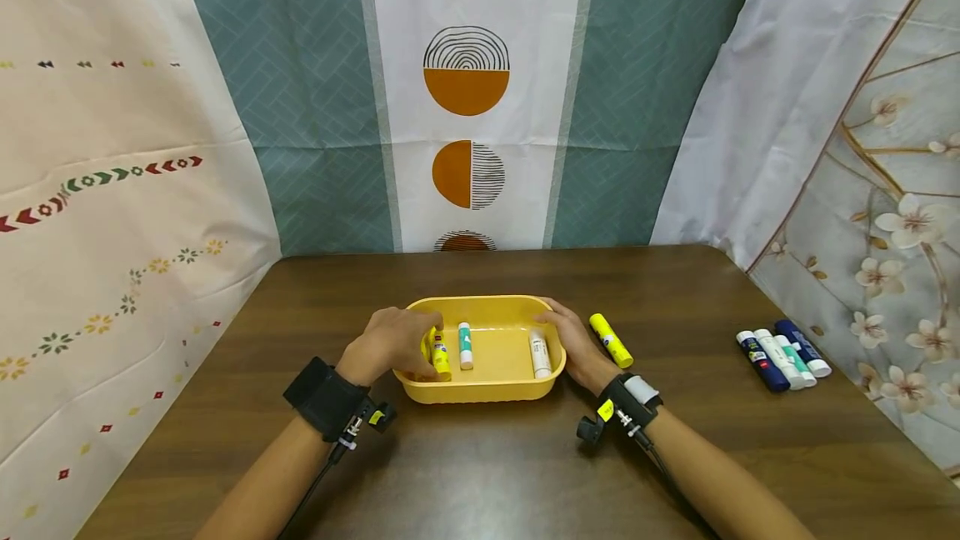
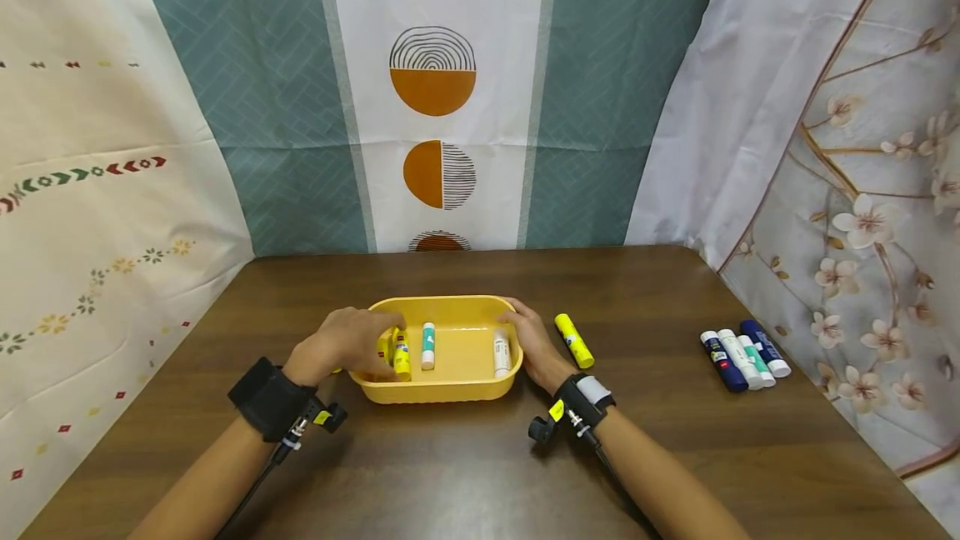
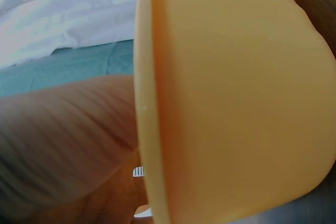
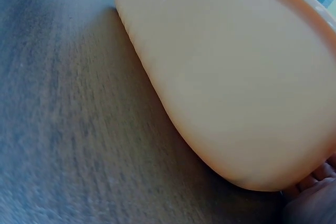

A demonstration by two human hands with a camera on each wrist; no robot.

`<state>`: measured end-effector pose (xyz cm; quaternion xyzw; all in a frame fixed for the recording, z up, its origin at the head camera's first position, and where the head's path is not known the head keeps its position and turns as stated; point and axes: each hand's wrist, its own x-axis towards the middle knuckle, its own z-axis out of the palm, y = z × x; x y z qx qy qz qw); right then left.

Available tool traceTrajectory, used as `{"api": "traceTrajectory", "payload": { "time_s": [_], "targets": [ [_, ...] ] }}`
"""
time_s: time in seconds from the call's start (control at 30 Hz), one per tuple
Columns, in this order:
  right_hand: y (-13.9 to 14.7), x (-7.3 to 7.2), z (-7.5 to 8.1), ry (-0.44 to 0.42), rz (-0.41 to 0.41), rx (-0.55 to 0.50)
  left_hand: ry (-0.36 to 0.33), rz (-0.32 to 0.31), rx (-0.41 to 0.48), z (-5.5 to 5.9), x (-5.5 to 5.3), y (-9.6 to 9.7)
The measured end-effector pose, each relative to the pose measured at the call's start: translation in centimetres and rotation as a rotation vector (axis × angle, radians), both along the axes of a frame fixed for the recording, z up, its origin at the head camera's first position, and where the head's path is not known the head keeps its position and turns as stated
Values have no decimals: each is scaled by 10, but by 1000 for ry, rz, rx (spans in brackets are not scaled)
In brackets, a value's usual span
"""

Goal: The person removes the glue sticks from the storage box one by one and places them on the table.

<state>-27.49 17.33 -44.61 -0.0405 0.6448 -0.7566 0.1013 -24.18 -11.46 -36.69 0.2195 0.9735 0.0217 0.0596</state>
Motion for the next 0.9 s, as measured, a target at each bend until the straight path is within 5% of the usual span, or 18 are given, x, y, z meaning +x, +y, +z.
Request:
{"api": "traceTrajectory", "payload": {
  "time_s": [0.4, 0.67, 0.9],
  "targets": [
    [-1, 2, -2, 20, -4, -1, 18, -48, 28, -2, 0, -4],
    [-3, 2, -1, 13, -4, 14, -44, -12, 13, 3, 2, -4],
    [-2, 3, -1, 17, 1, 34, -24, -10, -40, 1, 1, 0]
  ]
}}
